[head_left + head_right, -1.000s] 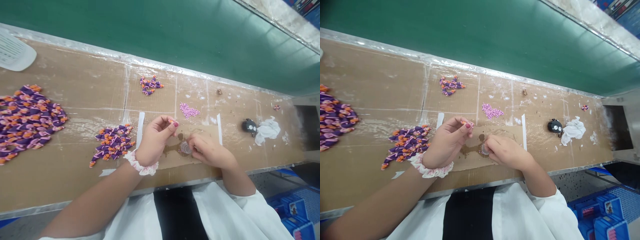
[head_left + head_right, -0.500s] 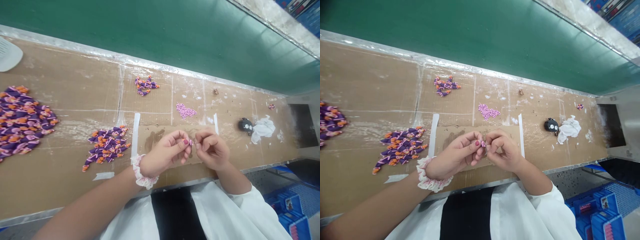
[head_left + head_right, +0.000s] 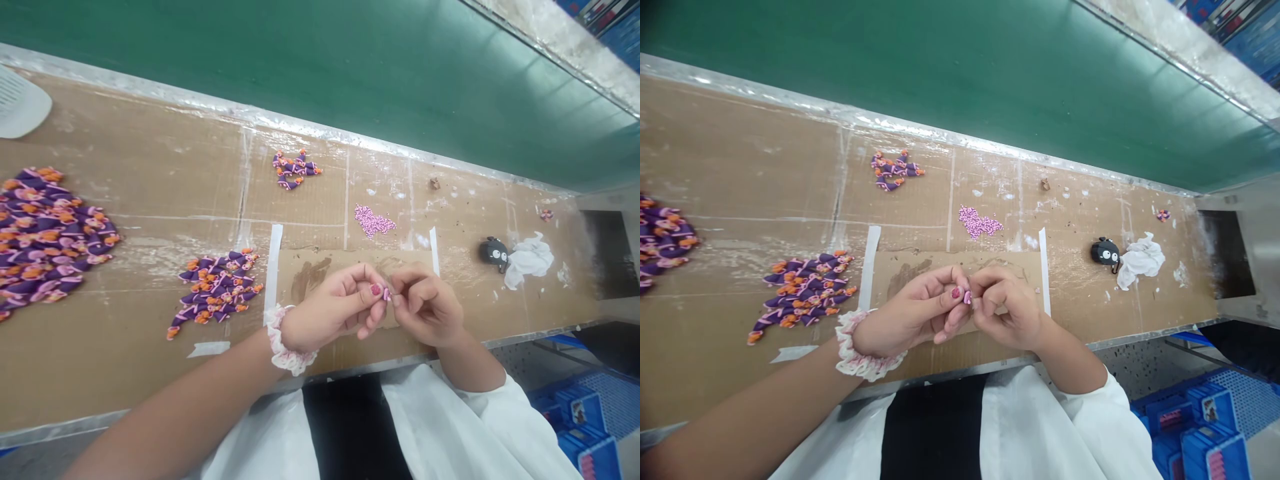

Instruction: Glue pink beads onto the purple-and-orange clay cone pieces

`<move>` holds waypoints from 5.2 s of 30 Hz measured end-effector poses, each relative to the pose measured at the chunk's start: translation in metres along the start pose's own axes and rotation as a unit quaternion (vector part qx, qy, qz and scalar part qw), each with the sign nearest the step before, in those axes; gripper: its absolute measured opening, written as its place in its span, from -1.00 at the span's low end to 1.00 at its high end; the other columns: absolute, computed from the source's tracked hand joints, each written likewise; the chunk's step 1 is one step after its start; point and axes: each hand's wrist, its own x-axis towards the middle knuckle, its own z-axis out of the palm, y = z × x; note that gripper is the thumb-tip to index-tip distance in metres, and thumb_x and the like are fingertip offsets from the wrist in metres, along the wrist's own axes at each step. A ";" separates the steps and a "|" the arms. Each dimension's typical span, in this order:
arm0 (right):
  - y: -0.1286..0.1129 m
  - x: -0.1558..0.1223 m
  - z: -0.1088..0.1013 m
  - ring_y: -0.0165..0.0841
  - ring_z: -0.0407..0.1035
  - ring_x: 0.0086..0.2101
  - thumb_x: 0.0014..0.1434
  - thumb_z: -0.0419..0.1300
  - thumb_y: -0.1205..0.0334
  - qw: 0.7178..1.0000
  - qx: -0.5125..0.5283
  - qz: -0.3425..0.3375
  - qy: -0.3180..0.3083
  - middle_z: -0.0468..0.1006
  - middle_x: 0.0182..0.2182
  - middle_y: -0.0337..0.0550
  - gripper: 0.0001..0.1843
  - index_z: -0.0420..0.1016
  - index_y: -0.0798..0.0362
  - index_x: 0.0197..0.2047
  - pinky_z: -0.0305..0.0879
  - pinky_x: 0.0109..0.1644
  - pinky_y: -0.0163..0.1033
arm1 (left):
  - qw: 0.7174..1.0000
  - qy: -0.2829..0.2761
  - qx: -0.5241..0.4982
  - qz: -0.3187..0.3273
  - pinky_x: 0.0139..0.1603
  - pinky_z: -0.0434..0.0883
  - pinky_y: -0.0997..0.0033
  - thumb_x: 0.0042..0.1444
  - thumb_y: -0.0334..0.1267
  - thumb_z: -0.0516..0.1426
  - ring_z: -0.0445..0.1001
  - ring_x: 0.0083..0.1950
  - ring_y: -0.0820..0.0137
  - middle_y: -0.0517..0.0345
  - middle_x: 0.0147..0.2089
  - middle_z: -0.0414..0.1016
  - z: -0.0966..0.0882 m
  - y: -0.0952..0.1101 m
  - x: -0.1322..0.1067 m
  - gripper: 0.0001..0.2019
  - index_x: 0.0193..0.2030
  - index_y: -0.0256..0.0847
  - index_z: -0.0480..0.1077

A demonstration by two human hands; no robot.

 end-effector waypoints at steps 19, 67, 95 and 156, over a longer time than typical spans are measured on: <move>0.022 0.001 0.000 -0.44 0.27 -0.45 0.18 0.18 0.39 0.960 -0.027 0.014 0.279 0.32 -0.38 -0.26 -0.79 0.20 -0.03 -0.36 0.20 -0.48 -0.33 | 0.988 0.083 0.012 0.133 -0.62 0.22 0.65 0.04 -0.22 0.33 0.26 -0.58 0.59 0.30 -0.59 0.35 0.010 0.020 -0.010 -0.76 -0.38 -0.26 0.36; 0.000 -0.188 0.067 -0.38 0.40 -0.24 0.38 0.00 0.26 0.866 -0.264 0.206 -0.370 0.51 -0.15 -0.10 -0.74 0.50 -0.01 -0.02 0.26 -0.27 -0.32 | 0.930 0.175 0.153 0.283 -0.43 0.11 0.48 0.27 -0.34 0.16 0.14 -0.42 0.53 0.34 -0.51 0.26 -0.011 0.007 0.014 -0.77 -0.39 -0.13 0.20; -0.042 -0.055 0.006 -0.54 0.09 -0.56 0.32 0.11 0.15 0.953 0.231 0.178 0.087 0.18 -0.41 -0.32 -0.88 0.27 -0.01 -0.24 0.08 -0.53 -0.38 | 0.890 0.084 0.275 0.353 -0.57 0.30 0.54 0.08 -0.29 0.26 0.34 -0.60 0.54 0.31 -0.62 0.38 0.019 -0.010 -0.015 -0.94 -0.33 -0.18 0.46; -0.018 0.002 0.014 -0.47 0.35 -0.43 0.06 0.11 0.62 0.999 -0.030 -0.027 0.029 0.33 -0.38 -0.26 -0.66 0.10 -0.02 -0.37 0.36 -0.39 -0.30 | 0.677 0.137 0.606 0.394 -0.41 0.39 0.53 0.21 -0.45 0.08 0.45 -0.43 0.48 0.18 -0.44 0.49 0.007 -0.013 -0.027 -0.89 -0.30 -0.20 0.36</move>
